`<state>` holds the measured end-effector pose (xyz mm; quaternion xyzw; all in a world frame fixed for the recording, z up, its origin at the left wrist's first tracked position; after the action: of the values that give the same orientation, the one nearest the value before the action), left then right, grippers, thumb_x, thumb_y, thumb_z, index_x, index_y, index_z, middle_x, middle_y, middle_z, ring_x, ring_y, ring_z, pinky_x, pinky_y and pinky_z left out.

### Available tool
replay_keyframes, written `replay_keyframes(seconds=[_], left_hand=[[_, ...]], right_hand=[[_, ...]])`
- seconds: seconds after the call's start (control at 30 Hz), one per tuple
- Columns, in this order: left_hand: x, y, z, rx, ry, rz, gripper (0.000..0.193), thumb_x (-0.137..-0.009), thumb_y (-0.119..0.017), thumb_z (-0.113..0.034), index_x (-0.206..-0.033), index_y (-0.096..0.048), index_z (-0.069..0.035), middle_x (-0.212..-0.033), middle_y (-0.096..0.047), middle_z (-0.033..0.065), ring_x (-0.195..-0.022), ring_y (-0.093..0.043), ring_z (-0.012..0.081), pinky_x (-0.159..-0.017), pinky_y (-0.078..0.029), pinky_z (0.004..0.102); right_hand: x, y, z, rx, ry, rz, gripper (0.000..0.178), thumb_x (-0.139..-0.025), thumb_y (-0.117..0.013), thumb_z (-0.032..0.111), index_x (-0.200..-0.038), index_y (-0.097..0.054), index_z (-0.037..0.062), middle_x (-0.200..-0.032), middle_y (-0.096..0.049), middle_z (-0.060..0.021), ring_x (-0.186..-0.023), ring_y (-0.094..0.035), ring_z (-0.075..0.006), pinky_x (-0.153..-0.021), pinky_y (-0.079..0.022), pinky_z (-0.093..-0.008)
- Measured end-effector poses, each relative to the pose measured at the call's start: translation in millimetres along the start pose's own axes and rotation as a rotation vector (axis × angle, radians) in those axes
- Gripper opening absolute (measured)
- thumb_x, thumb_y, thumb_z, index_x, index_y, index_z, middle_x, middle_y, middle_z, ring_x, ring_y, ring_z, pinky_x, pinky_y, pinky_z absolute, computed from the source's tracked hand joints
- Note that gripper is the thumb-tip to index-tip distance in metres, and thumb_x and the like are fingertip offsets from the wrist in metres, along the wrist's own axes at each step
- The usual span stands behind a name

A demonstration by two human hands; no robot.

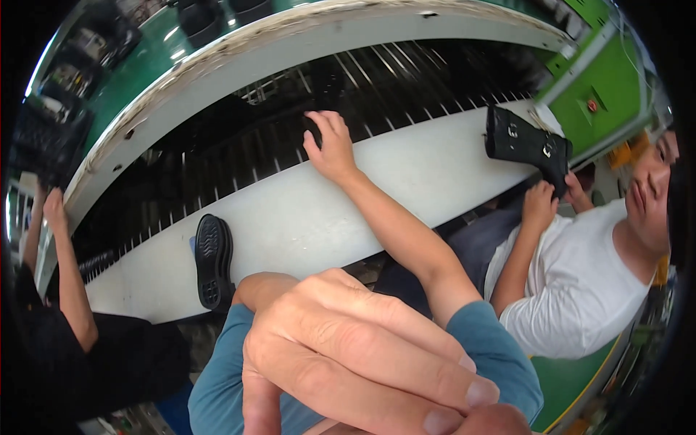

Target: Inspecting and organizing black boots on a factory conveyor belt.

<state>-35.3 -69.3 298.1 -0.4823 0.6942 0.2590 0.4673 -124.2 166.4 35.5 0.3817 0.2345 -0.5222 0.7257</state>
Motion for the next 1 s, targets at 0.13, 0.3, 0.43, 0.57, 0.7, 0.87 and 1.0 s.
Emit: replay_keyframes(seconds=[0.13, 0.3, 0.43, 0.57, 0.7, 0.87, 1.0], left_hand=[[24, 4, -5, 0.083, -0.002, -0.197, 0.063, -0.122, -0.04, -0.05, -0.114, -0.078, -0.001, -0.116, -0.079, 0.0222, -0.099, -0.08, 0.0418, -0.074, -0.067, 0.0348], [6, 26, -18, 0.068, -0.218, -0.095, 0.062, -0.12, -0.045, -0.053, -0.118, -0.077, 0.0, -0.118, -0.076, 0.0285, -0.101, -0.078, 0.0406, -0.087, -0.067, 0.0412], [-2, 63, -41, 0.02, -0.43, 0.122, 0.06, -0.118, -0.049, -0.054, -0.125, -0.075, -0.001, -0.129, -0.07, 0.0346, -0.109, -0.075, 0.0395, -0.096, -0.067, 0.0446], [13, 58, -59, -0.163, -0.578, 0.067, 0.056, -0.117, -0.053, -0.055, -0.131, -0.074, -0.005, -0.129, -0.068, 0.0355, -0.109, -0.075, 0.038, -0.093, -0.067, 0.0411], [18, 61, -41, -0.191, -0.607, -0.077, 0.062, -0.117, -0.052, -0.056, -0.121, -0.074, 0.002, -0.119, -0.07, 0.0303, -0.09, -0.075, 0.0295, -0.076, -0.065, 0.0343], [26, 78, -34, -0.134, -0.615, -0.225, 0.057, -0.117, -0.055, -0.044, -0.112, -0.072, 0.011, -0.107, -0.072, 0.0247, -0.07, -0.075, 0.0203, -0.061, -0.064, 0.0278], [26, 82, -20, 0.032, -0.606, -0.389, 0.03, -0.104, -0.071, -0.019, -0.109, -0.072, 0.01, -0.106, -0.073, 0.0248, -0.07, -0.075, 0.0197, -0.06, -0.065, 0.0282]], right_hand=[[4, -13, -9, -0.021, -0.074, 0.049, 0.041, -0.094, -0.074, 0.008, -0.135, -0.07, 0.0092, -0.127, -0.064, -0.0108, -0.111, -0.067, -0.0312, -0.097, -0.053, -0.0439], [10, -19, -1, -0.14, -0.157, 0.084, 0.038, -0.095, -0.074, 0.004, -0.133, -0.073, 0.0088, -0.117, -0.067, -0.0109, -0.097, -0.07, -0.0216, -0.081, -0.058, -0.0343], [17, -10, -29, -0.171, -0.228, 0.103, 0.038, -0.103, -0.071, 0.006, -0.142, -0.07, 0.0068, -0.117, -0.065, -0.0069, -0.094, -0.068, -0.0152, -0.079, -0.06, -0.0312], [13, -25, -10, -0.264, -0.241, 0.199, 0.034, -0.107, -0.07, 0.009, -0.142, -0.07, 0.0052, -0.116, -0.066, -0.0048, -0.091, -0.065, -0.0123, -0.08, -0.057, -0.0282], [14, -31, -25, -0.277, -0.302, 0.231, 0.033, -0.109, -0.068, 0.01, -0.142, -0.07, 0.0042, -0.114, -0.065, -0.0026, -0.09, -0.063, -0.0106, -0.079, -0.055, -0.0265], [12, -31, -29, -0.312, -0.342, 0.241, 0.033, -0.11, -0.067, 0.01, -0.142, -0.07, 0.0044, -0.114, -0.065, -0.0011, -0.09, -0.062, -0.0097, -0.078, -0.053, -0.0254], [9, -32, -16, -0.255, -0.277, 0.242, 0.032, -0.111, -0.066, 0.01, -0.141, -0.07, 0.0046, -0.115, -0.065, -0.0011, -0.091, -0.062, -0.0092, -0.079, -0.053, -0.025]])
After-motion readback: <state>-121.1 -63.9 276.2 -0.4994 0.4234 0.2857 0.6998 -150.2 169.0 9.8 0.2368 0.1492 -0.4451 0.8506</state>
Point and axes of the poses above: each hand's wrist, its own x-axis away from the middle knuckle, its own y-axis out of the back of the hand, z = x × y, the point moved 4 cm from there along -x, towards the middle knuckle
